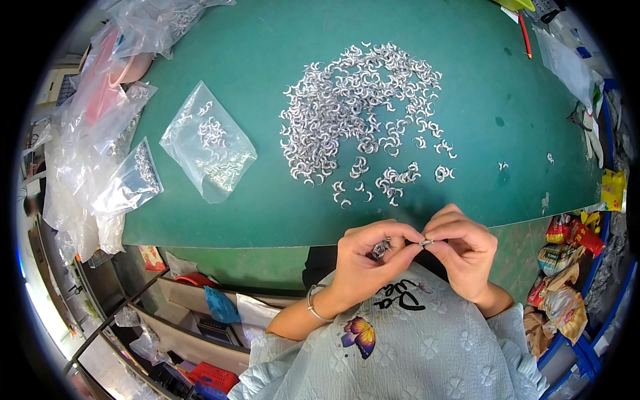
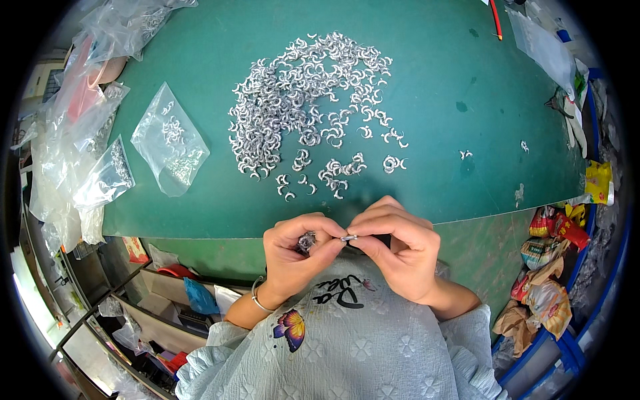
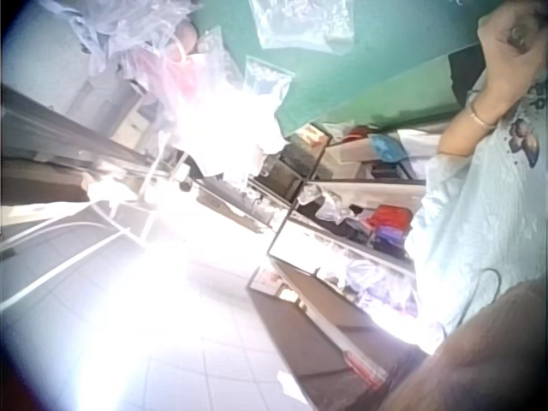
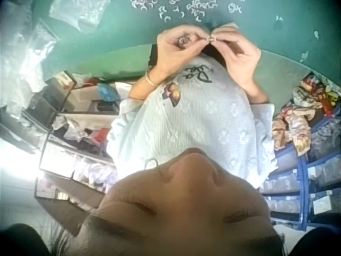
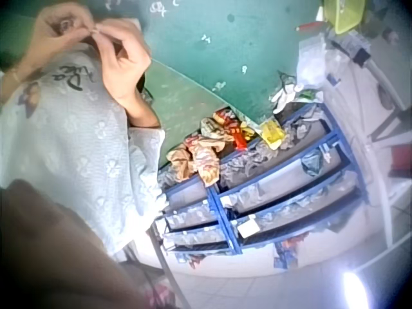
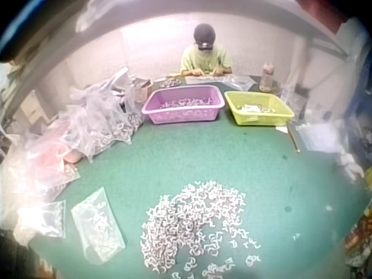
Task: The person repeatedly picks up small silver metal hooks and a small cylindrical component from a green table, joins them by hand, and places the assembled units into a clear plastic bag. The process is repetitive and focused on manual assembly of small hardware components.
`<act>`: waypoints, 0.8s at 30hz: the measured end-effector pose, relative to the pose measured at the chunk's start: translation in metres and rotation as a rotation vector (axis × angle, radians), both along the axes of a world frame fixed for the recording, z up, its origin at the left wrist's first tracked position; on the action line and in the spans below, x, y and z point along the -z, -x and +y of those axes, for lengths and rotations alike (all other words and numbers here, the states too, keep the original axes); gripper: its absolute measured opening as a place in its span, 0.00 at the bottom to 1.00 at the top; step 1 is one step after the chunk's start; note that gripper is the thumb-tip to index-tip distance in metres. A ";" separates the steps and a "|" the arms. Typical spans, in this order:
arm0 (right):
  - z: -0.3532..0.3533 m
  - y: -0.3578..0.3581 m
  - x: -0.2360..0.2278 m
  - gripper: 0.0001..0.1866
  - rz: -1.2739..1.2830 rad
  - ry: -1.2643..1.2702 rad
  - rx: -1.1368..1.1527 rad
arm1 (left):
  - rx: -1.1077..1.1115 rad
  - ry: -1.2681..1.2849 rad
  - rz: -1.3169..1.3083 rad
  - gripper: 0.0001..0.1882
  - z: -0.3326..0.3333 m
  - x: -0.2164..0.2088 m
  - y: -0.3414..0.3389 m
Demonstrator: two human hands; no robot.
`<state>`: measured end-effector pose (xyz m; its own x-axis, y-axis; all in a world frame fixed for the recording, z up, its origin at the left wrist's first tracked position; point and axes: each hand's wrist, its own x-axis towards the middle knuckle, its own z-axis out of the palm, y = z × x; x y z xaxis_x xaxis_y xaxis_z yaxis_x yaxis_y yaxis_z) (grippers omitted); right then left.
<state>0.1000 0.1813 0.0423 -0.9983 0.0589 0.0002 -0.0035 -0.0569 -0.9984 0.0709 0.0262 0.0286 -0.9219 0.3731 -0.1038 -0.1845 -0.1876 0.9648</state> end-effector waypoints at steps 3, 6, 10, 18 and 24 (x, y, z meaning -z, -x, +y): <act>0.000 0.000 0.001 0.08 0.013 -0.016 0.001 | 0.000 -0.006 -0.013 0.09 0.000 -0.001 0.000; 0.001 -0.001 0.004 0.08 0.019 -0.018 -0.005 | 0.007 -0.020 -0.016 0.09 0.000 0.000 0.000; 0.001 -0.002 0.005 0.08 -0.042 0.053 -0.026 | 0.032 -0.016 -0.083 0.08 -0.002 -0.003 -0.001; 0.006 -0.001 0.010 0.06 -0.157 0.100 -0.097 | 0.148 -0.309 -0.550 0.05 0.000 -0.001 0.005; 0.040 0.025 0.037 0.06 -0.006 -0.715 0.277 | 0.225 -0.751 -0.733 0.06 -0.003 0.018 0.006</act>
